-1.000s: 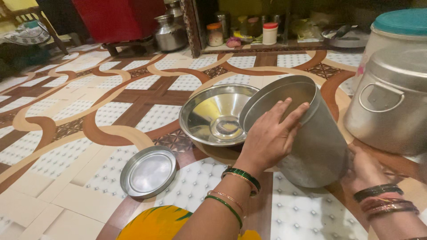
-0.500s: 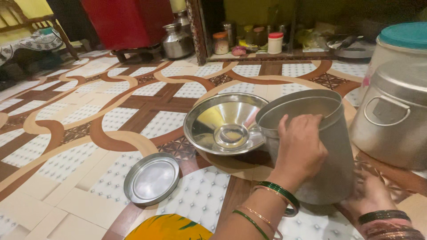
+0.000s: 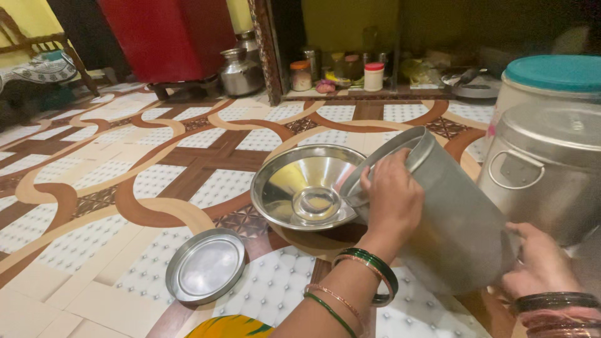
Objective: The person moves several metal and plastic containers on the floor, opens a metal container, and pours grains into a stainless steel bowl. They then wipe the inside of the empty container with a red cloth and transfer the grains back into the container.
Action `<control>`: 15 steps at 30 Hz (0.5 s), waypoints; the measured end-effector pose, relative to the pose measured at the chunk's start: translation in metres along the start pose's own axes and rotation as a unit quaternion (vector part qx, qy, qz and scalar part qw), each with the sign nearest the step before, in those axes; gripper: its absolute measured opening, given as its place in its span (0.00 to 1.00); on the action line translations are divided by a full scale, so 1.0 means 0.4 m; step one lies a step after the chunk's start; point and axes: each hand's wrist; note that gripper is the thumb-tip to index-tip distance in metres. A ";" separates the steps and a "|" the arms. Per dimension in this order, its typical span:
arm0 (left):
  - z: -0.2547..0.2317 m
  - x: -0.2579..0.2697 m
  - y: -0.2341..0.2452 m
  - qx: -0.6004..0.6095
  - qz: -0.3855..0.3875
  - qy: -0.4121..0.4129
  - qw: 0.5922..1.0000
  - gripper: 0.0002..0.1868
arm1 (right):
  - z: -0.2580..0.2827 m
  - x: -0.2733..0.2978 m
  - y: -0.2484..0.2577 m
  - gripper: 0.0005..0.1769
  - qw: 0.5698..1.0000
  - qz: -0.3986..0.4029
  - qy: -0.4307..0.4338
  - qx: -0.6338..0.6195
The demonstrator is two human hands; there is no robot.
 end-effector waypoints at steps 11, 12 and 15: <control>0.026 -0.163 0.128 0.089 0.090 0.104 0.986 0.28 | 0.130 0.008 -0.096 0.20 0.991 0.029 0.128 0.027; 0.037 -0.165 0.141 0.101 0.094 0.119 0.983 0.30 | 0.129 -0.008 -0.105 0.20 0.991 0.029 0.124 0.032; 0.084 -0.163 0.174 0.173 0.126 0.132 0.968 0.30 | 0.126 -0.049 -0.125 0.21 0.988 0.015 0.126 0.084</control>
Point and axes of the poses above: each hand's wrist, its own x-axis away from the middle knuckle, its own y-axis out of the back of the hand, z = x × y
